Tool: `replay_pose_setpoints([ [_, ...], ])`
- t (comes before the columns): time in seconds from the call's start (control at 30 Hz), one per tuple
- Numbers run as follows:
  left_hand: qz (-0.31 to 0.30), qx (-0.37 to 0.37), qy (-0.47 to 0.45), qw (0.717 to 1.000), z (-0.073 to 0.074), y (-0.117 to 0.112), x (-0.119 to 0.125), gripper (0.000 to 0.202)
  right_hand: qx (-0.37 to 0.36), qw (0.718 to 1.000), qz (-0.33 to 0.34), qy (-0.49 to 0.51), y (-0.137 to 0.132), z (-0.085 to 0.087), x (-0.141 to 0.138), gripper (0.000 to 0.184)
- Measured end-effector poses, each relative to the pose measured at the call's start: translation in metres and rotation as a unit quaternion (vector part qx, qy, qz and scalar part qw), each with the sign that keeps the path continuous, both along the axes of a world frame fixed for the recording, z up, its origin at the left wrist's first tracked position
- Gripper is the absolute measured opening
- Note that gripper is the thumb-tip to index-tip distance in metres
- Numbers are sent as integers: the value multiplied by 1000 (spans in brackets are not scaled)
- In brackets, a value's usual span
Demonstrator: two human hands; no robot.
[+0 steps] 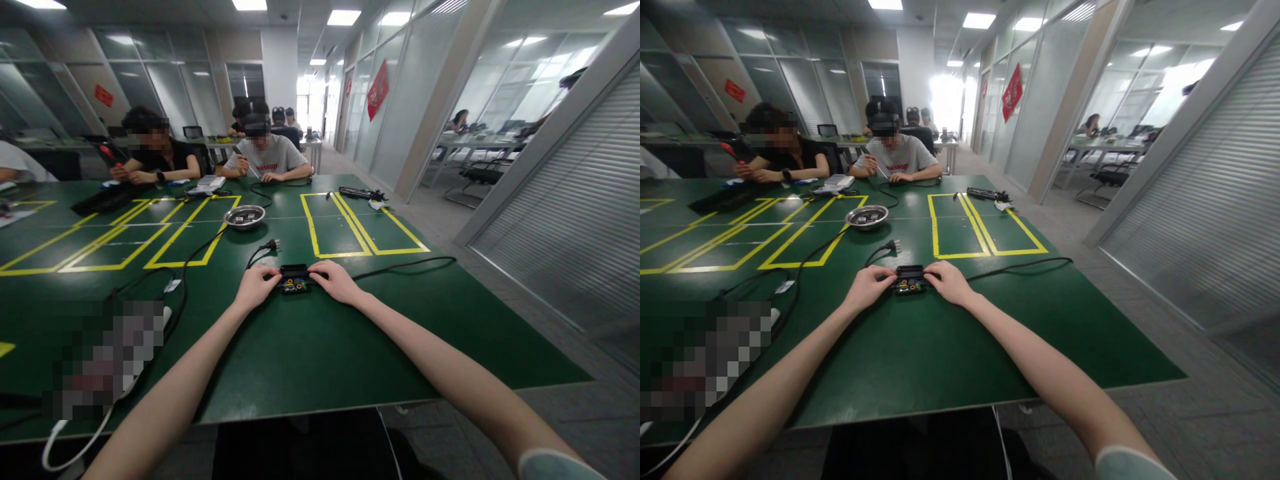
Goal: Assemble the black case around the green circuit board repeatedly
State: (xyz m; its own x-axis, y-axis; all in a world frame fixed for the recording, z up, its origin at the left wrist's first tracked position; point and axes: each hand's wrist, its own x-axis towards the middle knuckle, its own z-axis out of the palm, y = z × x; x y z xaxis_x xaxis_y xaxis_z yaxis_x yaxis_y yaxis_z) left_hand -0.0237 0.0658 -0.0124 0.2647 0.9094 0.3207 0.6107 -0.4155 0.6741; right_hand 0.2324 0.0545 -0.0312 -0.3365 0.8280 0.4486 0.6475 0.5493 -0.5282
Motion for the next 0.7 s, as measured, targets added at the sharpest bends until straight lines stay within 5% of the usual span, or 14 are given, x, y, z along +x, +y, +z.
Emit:
replay_pose_setpoints([
  [0.3, -6, -60, -113, 992, 1, -2, -1, 23, -89, 976, -6, 201, 0, -3, -6, 7],
  [0.7, -2, -102, -160, 982, -3, 0, -1, 34, -113, 949, -22, 294, 0, -7, -16, 10],
])
